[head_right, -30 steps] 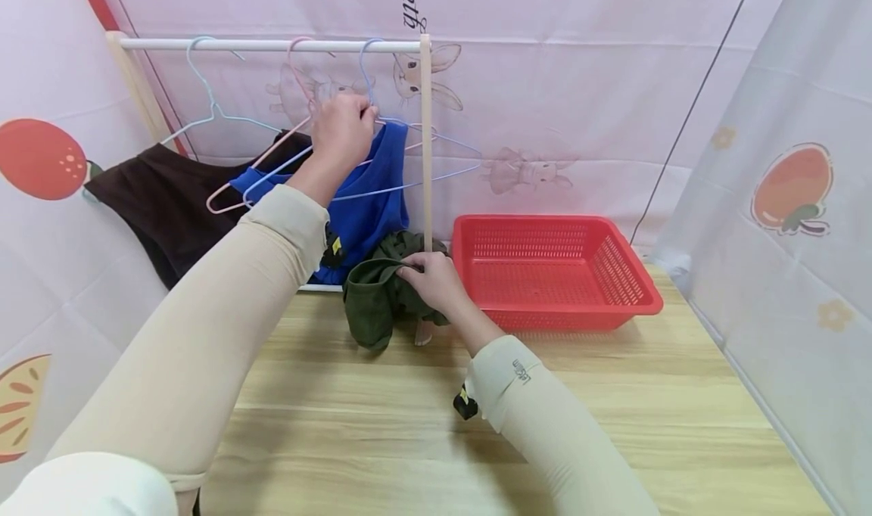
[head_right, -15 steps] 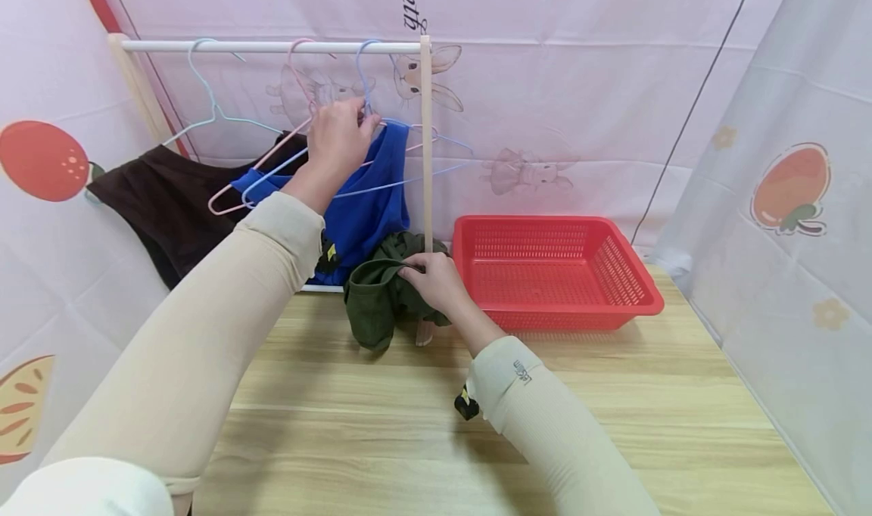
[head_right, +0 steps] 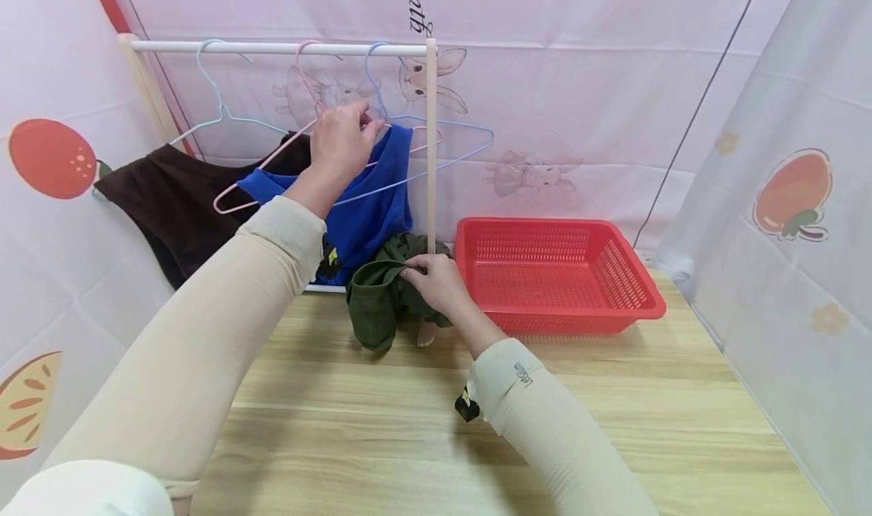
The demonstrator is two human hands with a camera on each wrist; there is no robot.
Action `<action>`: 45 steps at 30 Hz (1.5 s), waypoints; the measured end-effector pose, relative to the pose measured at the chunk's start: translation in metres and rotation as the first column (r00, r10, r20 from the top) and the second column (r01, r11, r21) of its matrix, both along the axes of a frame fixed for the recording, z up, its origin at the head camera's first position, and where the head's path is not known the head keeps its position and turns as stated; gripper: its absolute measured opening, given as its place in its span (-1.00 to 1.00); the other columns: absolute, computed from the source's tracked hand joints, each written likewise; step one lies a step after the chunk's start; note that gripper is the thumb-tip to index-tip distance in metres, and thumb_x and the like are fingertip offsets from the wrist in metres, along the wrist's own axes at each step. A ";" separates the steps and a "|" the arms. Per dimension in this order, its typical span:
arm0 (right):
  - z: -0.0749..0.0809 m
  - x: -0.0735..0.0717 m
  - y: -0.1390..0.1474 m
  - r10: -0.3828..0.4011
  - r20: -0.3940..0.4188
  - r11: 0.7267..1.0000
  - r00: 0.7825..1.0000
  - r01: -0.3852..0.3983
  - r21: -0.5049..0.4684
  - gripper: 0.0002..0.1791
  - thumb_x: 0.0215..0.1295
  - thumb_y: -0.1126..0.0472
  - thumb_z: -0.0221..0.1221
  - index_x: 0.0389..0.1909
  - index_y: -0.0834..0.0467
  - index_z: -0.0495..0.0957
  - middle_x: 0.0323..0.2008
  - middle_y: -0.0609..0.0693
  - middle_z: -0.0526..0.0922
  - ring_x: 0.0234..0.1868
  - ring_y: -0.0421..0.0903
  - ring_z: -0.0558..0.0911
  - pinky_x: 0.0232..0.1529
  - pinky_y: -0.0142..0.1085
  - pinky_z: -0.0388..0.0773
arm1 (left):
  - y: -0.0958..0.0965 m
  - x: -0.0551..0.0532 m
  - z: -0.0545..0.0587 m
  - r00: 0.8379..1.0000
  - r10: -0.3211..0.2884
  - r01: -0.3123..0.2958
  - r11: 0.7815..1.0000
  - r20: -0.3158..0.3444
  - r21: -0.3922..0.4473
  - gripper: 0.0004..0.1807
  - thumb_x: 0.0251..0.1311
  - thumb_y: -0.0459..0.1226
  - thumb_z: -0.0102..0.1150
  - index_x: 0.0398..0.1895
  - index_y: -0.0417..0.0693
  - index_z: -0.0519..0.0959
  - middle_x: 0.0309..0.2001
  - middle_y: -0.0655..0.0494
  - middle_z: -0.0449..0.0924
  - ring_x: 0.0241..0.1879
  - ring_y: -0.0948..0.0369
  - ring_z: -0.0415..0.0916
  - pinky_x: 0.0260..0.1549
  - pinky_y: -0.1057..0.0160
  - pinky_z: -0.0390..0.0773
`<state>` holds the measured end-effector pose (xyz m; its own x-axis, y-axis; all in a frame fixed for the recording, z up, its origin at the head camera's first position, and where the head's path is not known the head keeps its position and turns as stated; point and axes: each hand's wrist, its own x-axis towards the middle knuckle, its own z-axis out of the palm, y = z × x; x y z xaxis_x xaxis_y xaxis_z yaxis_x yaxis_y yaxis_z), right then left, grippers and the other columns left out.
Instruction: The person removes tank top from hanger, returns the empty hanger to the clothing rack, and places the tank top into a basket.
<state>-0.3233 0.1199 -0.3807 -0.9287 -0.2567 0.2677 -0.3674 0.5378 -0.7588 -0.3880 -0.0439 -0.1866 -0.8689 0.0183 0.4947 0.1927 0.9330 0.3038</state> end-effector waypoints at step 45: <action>0.044 0.013 -0.006 -0.017 0.005 0.831 1.000 0.017 -0.556 -0.72 0.29 0.32 0.03 -0.19 0.22 0.71 -0.14 0.07 0.72 -0.09 -0.09 0.62 -0.15 -0.36 0.59 | -0.014 0.062 -0.181 0.802 -0.539 0.443 0.826 0.258 0.348 0.34 -0.15 0.46 0.24 0.58 0.29 -0.32 0.60 0.12 -0.25 0.57 0.01 -0.25 0.39 -0.29 0.00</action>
